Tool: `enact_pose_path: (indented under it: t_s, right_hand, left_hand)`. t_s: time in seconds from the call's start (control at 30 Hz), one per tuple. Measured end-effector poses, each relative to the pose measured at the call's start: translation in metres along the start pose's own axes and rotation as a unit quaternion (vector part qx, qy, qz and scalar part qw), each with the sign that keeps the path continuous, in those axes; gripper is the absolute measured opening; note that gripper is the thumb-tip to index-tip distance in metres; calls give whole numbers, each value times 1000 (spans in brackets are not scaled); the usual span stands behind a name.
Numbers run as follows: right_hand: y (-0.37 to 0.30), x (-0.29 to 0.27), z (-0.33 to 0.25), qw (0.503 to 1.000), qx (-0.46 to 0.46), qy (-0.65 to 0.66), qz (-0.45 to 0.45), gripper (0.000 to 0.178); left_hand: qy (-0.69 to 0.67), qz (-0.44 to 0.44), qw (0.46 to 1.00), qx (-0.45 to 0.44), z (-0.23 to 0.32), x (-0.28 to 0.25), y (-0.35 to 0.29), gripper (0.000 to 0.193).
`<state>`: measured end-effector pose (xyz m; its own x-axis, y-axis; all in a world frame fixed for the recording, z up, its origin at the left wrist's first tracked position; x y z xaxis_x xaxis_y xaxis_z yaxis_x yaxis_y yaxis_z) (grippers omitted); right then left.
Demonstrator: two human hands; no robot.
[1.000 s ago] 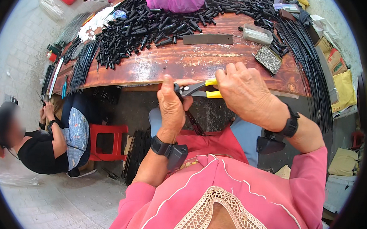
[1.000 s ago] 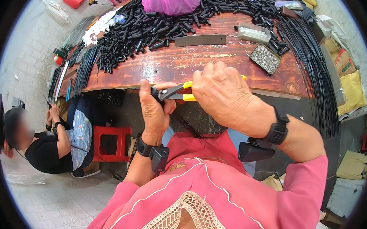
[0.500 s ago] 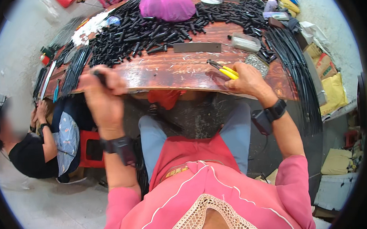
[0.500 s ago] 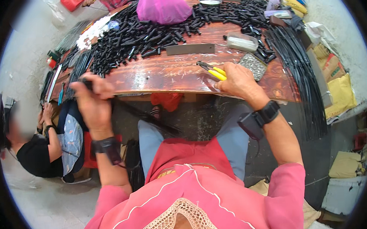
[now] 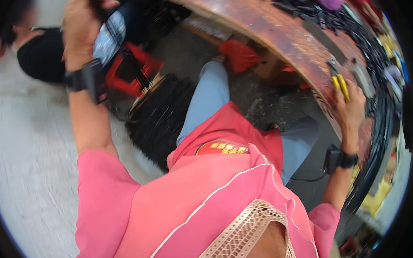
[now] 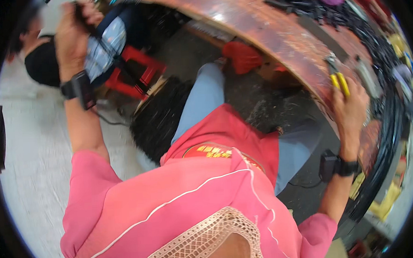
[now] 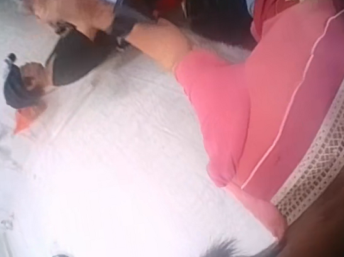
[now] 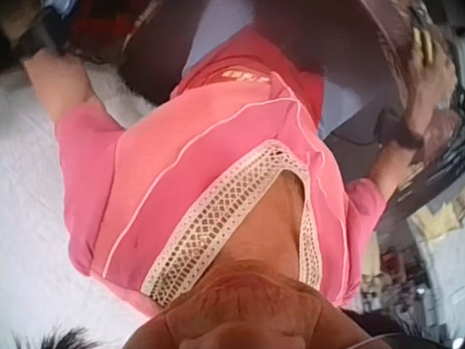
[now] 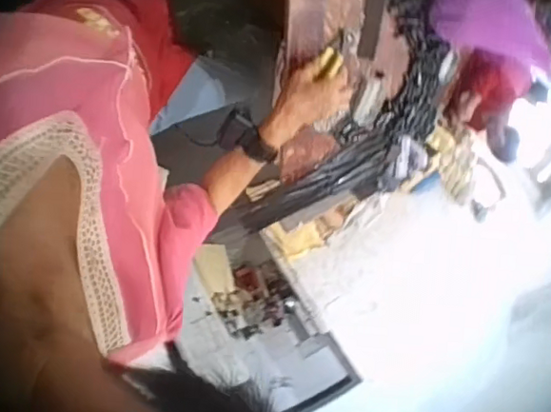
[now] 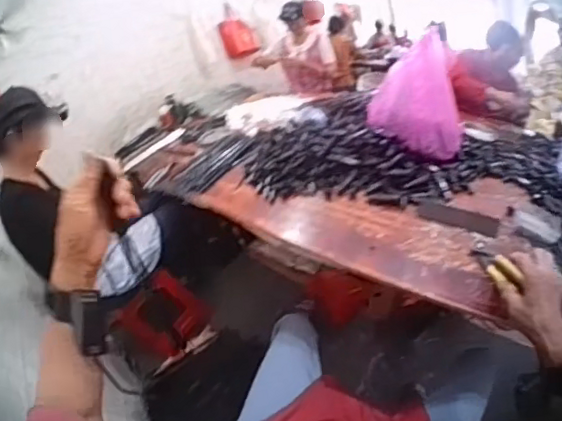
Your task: Assemble the skeletal frame and central ribs of an umbrella using pliers and cutters.
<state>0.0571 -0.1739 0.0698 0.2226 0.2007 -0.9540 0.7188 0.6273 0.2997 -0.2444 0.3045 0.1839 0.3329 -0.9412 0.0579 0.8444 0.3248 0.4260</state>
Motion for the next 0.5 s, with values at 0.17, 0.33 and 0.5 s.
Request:
enact_pose_path:
  t_s: [0.17,0.33,0.5]
  right_hand:
    - [-6,10,-5,991,-20,128,-28,28]
    - [-14,3,-28,976,-35,206,-56,18]
    - [-19,8,-34,967,-46,235,-84,17]
  left_hand:
    - [222,106,952,-181,-128,-28,-101,31]
    - [184,118,922,-319,-205,-36,-184,29]
    - [185,94,907,-366,-238,-35,-222,27]
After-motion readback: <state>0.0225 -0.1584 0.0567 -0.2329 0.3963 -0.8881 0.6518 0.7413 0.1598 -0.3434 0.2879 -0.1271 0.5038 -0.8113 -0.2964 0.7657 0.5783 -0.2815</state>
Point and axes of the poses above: each hand's wrist, its own y-axis towards the middle knuckle, its own x-axis out of the palm, z = x × y, the point moved 8 cm from there along y, towards the middle knuckle, and after that the axes turned 7 degrees about -z, right-handed, at the moved point
